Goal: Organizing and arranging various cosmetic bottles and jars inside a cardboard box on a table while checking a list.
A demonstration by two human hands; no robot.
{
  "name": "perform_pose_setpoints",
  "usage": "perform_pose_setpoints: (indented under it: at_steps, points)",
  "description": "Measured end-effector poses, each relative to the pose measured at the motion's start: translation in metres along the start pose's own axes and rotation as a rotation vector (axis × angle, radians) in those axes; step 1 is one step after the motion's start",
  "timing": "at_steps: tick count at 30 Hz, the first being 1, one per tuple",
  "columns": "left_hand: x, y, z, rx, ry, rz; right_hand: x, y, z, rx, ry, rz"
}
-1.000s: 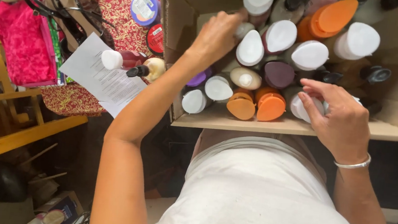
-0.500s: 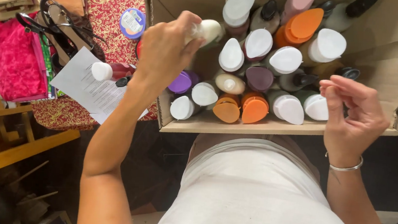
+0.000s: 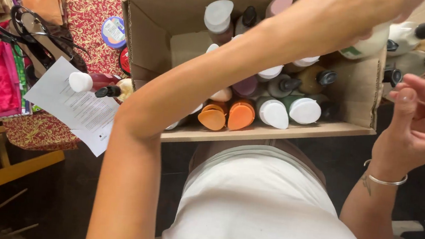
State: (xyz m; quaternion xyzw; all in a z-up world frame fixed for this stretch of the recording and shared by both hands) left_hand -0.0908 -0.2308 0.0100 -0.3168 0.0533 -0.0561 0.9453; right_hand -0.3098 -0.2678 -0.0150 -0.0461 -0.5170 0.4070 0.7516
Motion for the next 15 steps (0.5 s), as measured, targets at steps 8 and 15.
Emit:
perform_pose_setpoints:
  at_steps: [8, 15]
  points:
    - [-0.006, 0.031, -0.221, 0.332, 0.534, 0.042, 0.013, 0.009, -0.009, 0.196, 0.142, -0.025]
    - [0.009, 0.067, -0.149, 0.509, 0.349, 0.178, 0.015, 0.009, -0.032, 0.476, 0.333, 0.166]
Point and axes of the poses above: each hand's wrist, its own y-axis away from the middle knuckle, its own z-axis out of the back of the hand, x = y × z, the point moved 6 cm from there along -y, towards the middle knuckle, and after that the axes turned 15 degrees about y, right-handed, at the moved point
